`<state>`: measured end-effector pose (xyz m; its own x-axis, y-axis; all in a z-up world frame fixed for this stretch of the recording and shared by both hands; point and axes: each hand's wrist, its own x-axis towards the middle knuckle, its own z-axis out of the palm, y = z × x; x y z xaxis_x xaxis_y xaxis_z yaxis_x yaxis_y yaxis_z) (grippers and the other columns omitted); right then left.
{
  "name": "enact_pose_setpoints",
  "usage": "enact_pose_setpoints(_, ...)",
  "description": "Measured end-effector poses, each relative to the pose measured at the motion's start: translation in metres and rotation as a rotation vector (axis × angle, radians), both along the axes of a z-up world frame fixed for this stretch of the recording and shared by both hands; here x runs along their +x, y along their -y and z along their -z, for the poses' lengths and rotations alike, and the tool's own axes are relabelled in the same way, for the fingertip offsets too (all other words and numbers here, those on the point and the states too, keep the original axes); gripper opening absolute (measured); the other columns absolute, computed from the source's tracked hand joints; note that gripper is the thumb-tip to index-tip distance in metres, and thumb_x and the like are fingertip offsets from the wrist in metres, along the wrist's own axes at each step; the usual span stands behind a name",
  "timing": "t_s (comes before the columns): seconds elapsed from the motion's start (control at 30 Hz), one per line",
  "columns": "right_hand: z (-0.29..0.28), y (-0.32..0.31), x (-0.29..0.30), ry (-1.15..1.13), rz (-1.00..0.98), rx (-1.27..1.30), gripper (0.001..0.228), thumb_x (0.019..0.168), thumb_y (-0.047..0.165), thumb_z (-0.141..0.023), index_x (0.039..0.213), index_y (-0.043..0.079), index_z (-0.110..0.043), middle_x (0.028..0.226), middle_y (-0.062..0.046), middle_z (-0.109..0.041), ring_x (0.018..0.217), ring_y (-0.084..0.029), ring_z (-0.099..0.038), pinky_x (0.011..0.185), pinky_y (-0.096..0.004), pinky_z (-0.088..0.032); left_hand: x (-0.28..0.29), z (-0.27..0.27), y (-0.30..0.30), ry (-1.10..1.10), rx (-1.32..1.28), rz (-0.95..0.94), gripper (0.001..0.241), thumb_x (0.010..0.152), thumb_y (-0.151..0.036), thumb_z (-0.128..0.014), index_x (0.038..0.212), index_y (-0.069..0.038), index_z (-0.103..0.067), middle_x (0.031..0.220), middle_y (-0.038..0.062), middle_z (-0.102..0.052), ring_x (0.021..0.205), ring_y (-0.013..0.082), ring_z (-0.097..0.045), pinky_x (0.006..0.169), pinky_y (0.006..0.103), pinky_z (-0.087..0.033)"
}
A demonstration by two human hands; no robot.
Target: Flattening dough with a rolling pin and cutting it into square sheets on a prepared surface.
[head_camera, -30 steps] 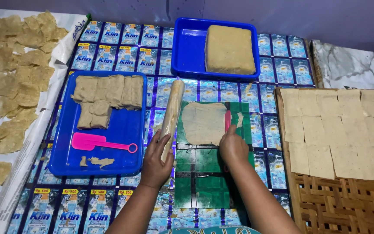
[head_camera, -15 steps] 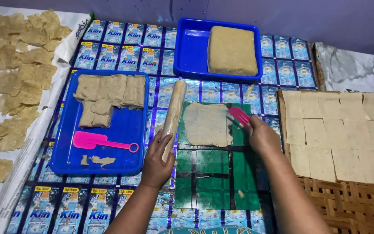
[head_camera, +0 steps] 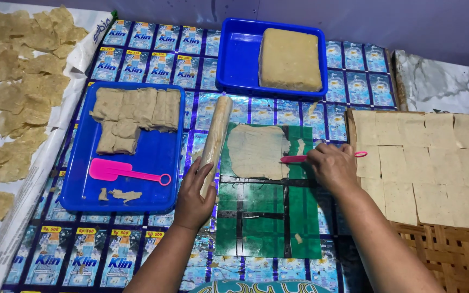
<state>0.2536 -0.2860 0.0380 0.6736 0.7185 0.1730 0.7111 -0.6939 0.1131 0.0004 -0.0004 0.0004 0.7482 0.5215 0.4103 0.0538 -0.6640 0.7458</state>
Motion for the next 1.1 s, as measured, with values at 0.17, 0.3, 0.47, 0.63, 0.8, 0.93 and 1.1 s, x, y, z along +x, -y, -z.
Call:
enact_pose_setpoints(0.17, 0.003, -0.006, -0.002, 0.036, -0.004, -0.035, 0.005, 0.088, 0.039, -0.062, 0.084, 0.037, -0.063, 0.087, 0.016, -0.062, 0.100, -0.008, -0.066, 0.098, -0.036, -0.042, 0.001, 0.003, 0.000, 0.000, 0.021, -0.015, 0.050, 0.086, -0.013, -0.066, 0.135, -0.022, -0.067, 0.145, 0.018, -0.057, 0.130, 0.0412, -0.057, 0.106, 0.0495, -0.049)
enact_pose_setpoints(0.3, 0.005, -0.009, -0.004, 0.036, -0.027, -0.016, 0.002, 0.085, 0.038, -0.063, 0.083, 0.038, -0.063, 0.087, 0.016, -0.061, 0.096, -0.007, -0.065, 0.097, -0.036, -0.041, 0.001, 0.004, -0.001, -0.003, 0.022, -0.011, 0.051, 0.086, -0.014, -0.067, 0.136, -0.023, -0.066, 0.145, 0.019, -0.057, 0.130, 0.0415, -0.057, 0.107, 0.0497, -0.049)
enact_pose_setpoints(0.47, 0.003, -0.021, -0.010, 0.043, -0.043, 0.014, 0.002, 0.085, 0.038, -0.064, 0.083, 0.038, -0.063, 0.085, 0.016, -0.061, 0.094, -0.008, -0.065, 0.097, -0.036, -0.041, 0.001, 0.006, -0.001, 0.007, 0.023, -0.013, 0.051, 0.086, -0.013, -0.067, 0.136, -0.023, -0.066, 0.145, 0.019, -0.057, 0.129, 0.0419, -0.057, 0.106, 0.0500, -0.049)
enact_pose_setpoints(0.63, 0.004, -0.033, -0.017, 0.033, -0.066, 0.044, 0.004, 0.085, 0.039, -0.065, 0.082, 0.037, -0.062, 0.086, 0.016, -0.062, 0.095, -0.008, -0.064, 0.096, -0.035, -0.041, 0.001, 0.007, -0.002, 0.012, 0.029, -0.012, 0.050, 0.086, -0.013, -0.067, 0.136, -0.022, -0.066, 0.145, 0.019, -0.057, 0.129, 0.0420, -0.058, 0.106, 0.0501, -0.049)
enact_pose_setpoints(0.8, -0.009, -0.053, -0.029, 0.031, -0.112, 0.096, 0.008, 0.084, 0.036, -0.066, 0.078, 0.035, -0.061, 0.081, 0.013, -0.060, 0.087, -0.010, -0.064, 0.093, -0.037, -0.042, 0.000, 0.004, -0.002, -0.008, 0.017, 0.000, 0.051, 0.086, -0.014, -0.067, 0.137, -0.023, -0.066, 0.144, 0.020, -0.056, 0.129, 0.0432, -0.058, 0.105, 0.0517, -0.049)
enact_pose_setpoints(0.93, 0.003, -0.064, -0.032, 0.041, -0.133, 0.122, 0.005, 0.081, 0.036, -0.067, 0.080, 0.035, -0.062, 0.083, 0.013, -0.061, 0.088, -0.011, -0.064, 0.094, -0.037, -0.041, 0.000, 0.004, -0.003, -0.015, 0.003, -0.002, 0.051, 0.087, -0.014, -0.066, 0.137, -0.023, -0.065, 0.146, 0.019, -0.056, 0.130, 0.0427, -0.057, 0.106, 0.0515, -0.048)
enact_pose_setpoints(1.1, 0.011, -0.088, -0.043, 0.032, -0.183, 0.197, 0.007, 0.081, 0.035, -0.067, 0.079, 0.032, -0.061, 0.081, 0.011, -0.059, 0.084, -0.013, -0.064, 0.092, -0.039, -0.039, -0.001, 0.005, -0.003, 0.003, -0.001, 0.005, 0.050, 0.086, -0.013, -0.066, 0.135, -0.022, -0.066, 0.145, 0.020, -0.056, 0.130, 0.0425, -0.057, 0.106, 0.0513, -0.048)
